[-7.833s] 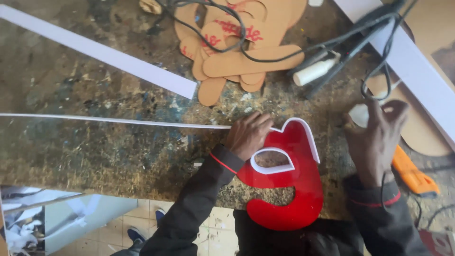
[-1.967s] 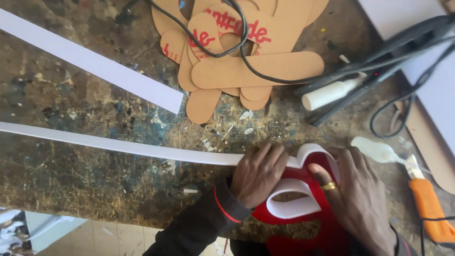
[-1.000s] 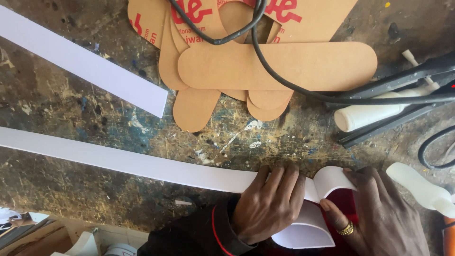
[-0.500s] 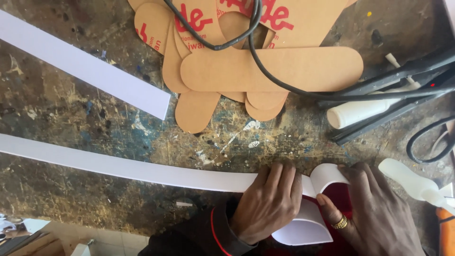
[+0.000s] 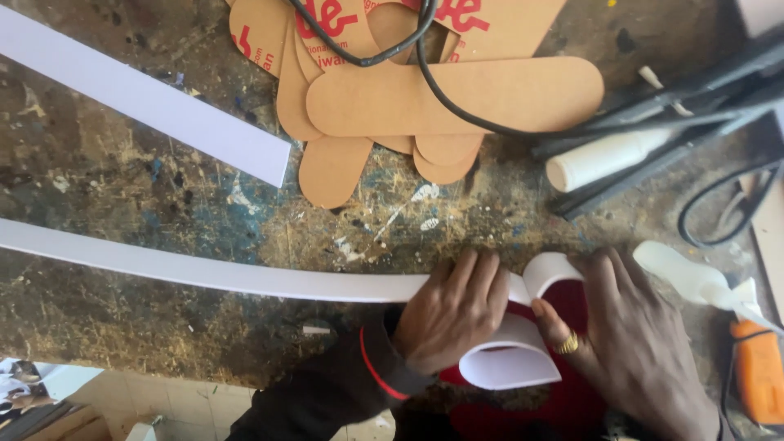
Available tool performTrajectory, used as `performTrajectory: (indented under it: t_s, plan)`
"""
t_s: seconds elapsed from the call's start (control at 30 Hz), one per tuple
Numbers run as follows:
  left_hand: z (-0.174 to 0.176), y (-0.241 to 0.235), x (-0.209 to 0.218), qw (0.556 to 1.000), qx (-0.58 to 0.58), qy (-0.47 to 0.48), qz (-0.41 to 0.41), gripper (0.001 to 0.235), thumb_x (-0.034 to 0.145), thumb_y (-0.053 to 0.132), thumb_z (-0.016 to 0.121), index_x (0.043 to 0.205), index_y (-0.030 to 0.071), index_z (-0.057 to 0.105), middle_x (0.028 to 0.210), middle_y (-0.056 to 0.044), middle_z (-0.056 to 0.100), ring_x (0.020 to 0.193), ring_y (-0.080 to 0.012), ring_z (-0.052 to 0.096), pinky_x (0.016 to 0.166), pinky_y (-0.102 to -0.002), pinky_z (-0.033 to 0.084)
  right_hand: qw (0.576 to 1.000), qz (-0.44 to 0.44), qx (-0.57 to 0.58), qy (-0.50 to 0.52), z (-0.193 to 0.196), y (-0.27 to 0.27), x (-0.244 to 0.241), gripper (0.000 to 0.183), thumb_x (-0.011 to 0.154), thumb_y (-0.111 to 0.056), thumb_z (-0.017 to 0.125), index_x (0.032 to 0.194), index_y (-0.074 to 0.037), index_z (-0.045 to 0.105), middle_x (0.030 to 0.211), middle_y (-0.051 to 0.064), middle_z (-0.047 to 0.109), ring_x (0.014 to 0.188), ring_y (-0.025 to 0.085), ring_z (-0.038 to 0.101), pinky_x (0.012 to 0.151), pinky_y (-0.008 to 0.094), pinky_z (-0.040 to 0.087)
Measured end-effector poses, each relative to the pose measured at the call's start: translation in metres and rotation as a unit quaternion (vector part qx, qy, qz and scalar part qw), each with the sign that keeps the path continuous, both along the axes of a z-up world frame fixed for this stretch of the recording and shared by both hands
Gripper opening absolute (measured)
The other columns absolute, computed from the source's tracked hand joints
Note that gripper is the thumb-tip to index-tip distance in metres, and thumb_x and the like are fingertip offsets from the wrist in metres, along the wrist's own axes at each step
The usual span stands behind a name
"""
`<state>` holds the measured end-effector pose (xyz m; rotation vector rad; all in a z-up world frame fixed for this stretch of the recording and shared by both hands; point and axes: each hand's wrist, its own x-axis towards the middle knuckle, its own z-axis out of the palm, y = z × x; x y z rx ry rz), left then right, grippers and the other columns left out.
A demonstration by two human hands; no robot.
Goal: Gluing a white plastic strip to the edge of a red acrylic letter and using heating pliers to bend the strip around corners.
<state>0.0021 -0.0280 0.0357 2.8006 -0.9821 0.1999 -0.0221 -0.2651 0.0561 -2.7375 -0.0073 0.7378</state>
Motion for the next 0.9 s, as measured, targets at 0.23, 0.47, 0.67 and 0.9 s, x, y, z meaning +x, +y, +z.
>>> performTrajectory:
  t_s: [0.23,0.47,0.67,0.9]
  plan:
    - [-0.028,0.004,-0.015,0.999,-0.011,-0.039,-0.024,0.006,0.110,0.014,0.077,0.106,0.012,0.073,0.116,-0.009,0.075,0.106,-0.0215,0.072,0.067,-0.030,0.061,0.999,0.005,0.011,-0.033,0.041,0.019,0.004,0.064,0.104,-0.074,0.054,0.120,-0.013,0.058,0.114,0.015,0.072,0.099,0.045,0.074,0.081,0.061,0.058]
    - [-0.047,0.007,-0.019,0.996,-0.059,0.054,-0.040,0.026,0.092,0.008,0.076,0.117,0.001,0.072,0.118,-0.019,0.071,0.117,-0.0416,0.073,0.075,-0.050,0.065,0.940,-0.026,-0.070,-0.333,0.034,0.049,0.041,0.049,0.103,-0.036,0.084,0.140,-0.008,0.071,0.128,0.010,0.055,0.121,0.037,0.065,0.088,0.046,0.062]
    - [-0.043,0.005,-0.018,0.997,-0.050,0.043,-0.029,0.024,0.097,0.009,0.071,0.119,0.001,0.075,0.118,-0.016,0.074,0.118,-0.0384,0.075,0.075,-0.048,0.067,0.923,-0.038,-0.128,-0.362,0.001,0.046,0.086,0.050,0.079,-0.015,0.099,0.125,-0.010,0.080,0.115,0.012,0.062,0.118,0.038,0.067,0.076,0.043,0.059]
    - [-0.073,0.006,-0.013,0.999,-0.041,0.025,-0.026,0.020,0.097,0.011,0.070,0.117,0.006,0.073,0.117,-0.011,0.070,0.114,-0.0329,0.074,0.067,-0.045,0.068,0.923,0.055,-0.010,-0.380,0.014,0.043,0.066,0.047,0.081,-0.041,0.096,0.119,-0.019,0.078,0.103,0.001,0.071,0.100,0.030,0.076,0.071,0.047,0.061]
